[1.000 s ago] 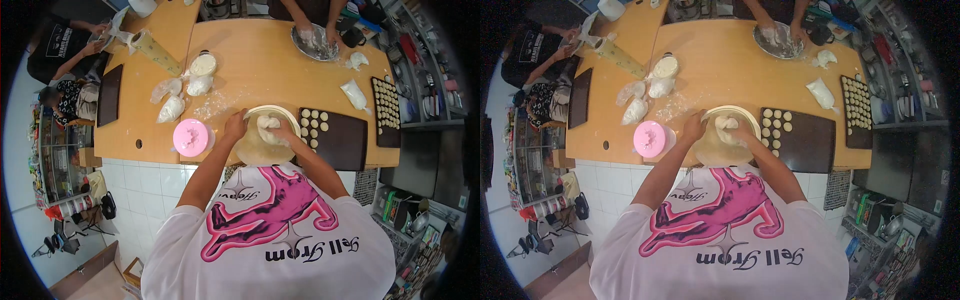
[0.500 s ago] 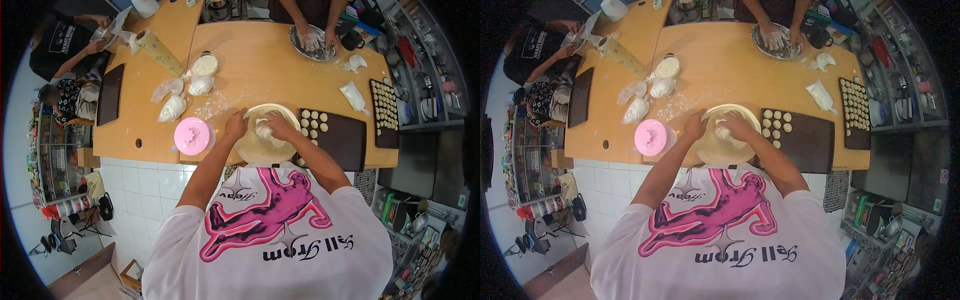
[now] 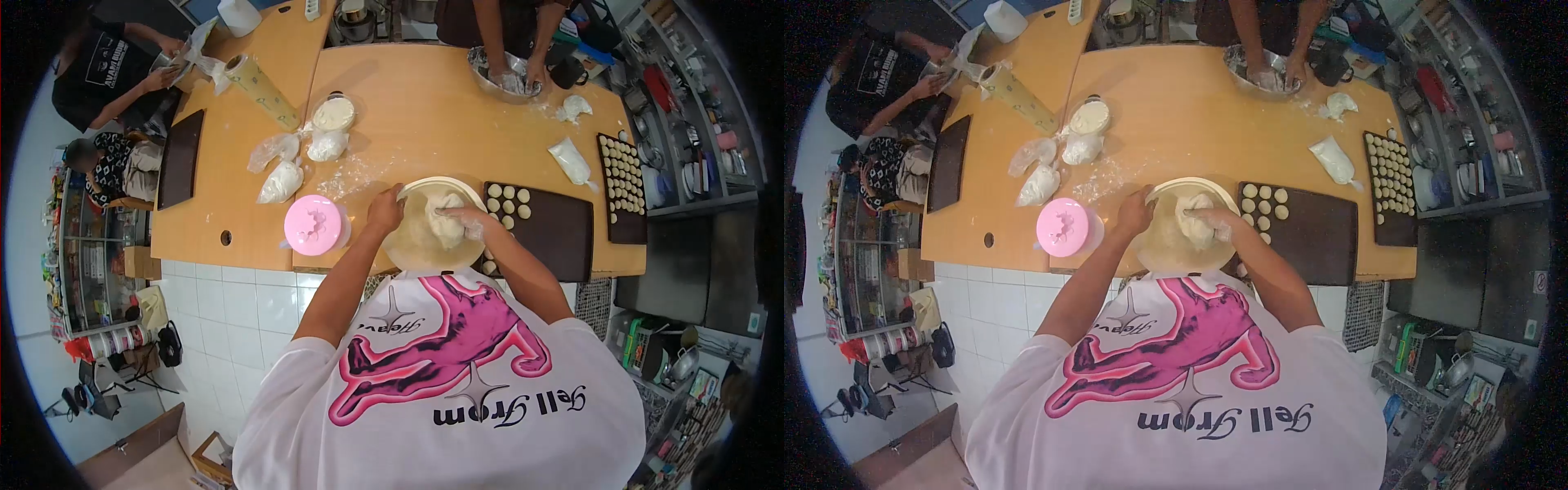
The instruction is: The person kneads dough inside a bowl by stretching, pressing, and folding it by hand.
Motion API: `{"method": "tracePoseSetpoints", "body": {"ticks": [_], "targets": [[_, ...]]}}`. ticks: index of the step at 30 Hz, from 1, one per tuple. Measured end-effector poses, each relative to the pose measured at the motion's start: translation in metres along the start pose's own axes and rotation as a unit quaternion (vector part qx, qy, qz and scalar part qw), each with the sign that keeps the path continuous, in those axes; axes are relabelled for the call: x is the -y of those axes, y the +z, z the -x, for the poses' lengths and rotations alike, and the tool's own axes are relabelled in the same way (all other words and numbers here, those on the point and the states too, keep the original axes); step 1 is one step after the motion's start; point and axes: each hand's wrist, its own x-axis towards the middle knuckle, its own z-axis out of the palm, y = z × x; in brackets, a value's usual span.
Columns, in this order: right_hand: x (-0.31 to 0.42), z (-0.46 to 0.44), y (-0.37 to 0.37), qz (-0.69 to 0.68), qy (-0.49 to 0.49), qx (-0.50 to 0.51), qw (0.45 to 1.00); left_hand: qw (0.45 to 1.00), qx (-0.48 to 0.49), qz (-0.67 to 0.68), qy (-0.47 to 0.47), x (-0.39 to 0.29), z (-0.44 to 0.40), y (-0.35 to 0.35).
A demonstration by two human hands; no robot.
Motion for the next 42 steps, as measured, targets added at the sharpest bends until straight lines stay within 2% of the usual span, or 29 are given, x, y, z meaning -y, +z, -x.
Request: {"method": "tracePoseSetpoints", "body": {"ticks": [2,5,8,9,11,12,13,16,19,22,23,26,27,30,33,36,42], "targets": [[0.029,0.039,0.014,-0.146,0.114,0.088,0.979,1.000,-0.010,0.001,0.004,0.007,-0.002,0.005],[0.036,0.033,0.016,-0.073,-0.024,0.033,0.997,0.999,0.016,-0.023,-0.015,0.001,0.000,-0.001],[0.044,0.013,0.014,0.098,-0.189,-0.028,0.977,1.000,-0.007,-0.013,-0.011,-0.001,0.003,-0.002],[0.052,0.021,0.025,0.124,-0.179,-0.034,0.975,1.000,-0.006,-0.009,-0.007,0.003,0.002,0.000],[0.002,-0.022,0.016,0.308,-0.314,-0.056,0.897,1.000,-0.005,0.002,0.003,0.011,-0.001,0.005],[-0.014,-0.038,0.012,0.396,-0.375,-0.065,0.835,1.000,-0.003,0.005,0.010,0.010,-0.002,0.004],[-0.015,-0.020,0.020,0.329,-0.315,0.039,0.889,1.000,-0.003,0.009,0.015,0.010,-0.003,0.002],[-0.015,0.007,0.025,0.482,-0.394,0.149,0.768,1.000,0.001,0.015,0.009,0.012,-0.003,0.001],[-0.011,0.013,0.013,0.404,-0.261,0.247,0.841,1.000,0.001,0.009,-0.005,0.004,-0.002,-0.001],[-0.011,0.017,-0.005,0.471,-0.226,0.295,0.800,1.000,0.013,-0.006,-0.011,-0.002,0.004,-0.004],[-0.008,0.019,-0.011,0.455,-0.207,0.304,0.811,1.000,0.017,-0.011,-0.010,-0.004,0.003,-0.004],[0.018,0.020,-0.004,0.452,-0.182,0.225,0.844,0.999,0.031,-0.033,-0.026,-0.006,0.002,-0.004],[0.016,0.016,-0.002,0.418,-0.210,0.162,0.869,0.998,0.035,-0.035,-0.026,-0.007,0.002,-0.004],[0.036,0.013,0.019,0.391,-0.351,0.001,0.851,0.999,0.036,-0.031,-0.024,-0.011,0.003,-0.008],[0.016,-0.007,0.006,0.506,-0.355,0.043,0.785,1.000,0.015,-0.019,-0.014,-0.008,0.006,-0.009],[0.007,0.002,0.001,0.446,-0.347,0.020,0.825,1.000,0.003,-0.020,-0.020,-0.007,0.008,-0.004],[-0.004,0.034,-0.011,0.463,-0.191,0.116,0.858,0.999,0.017,-0.031,-0.024,-0.012,0.005,0.000]]}}
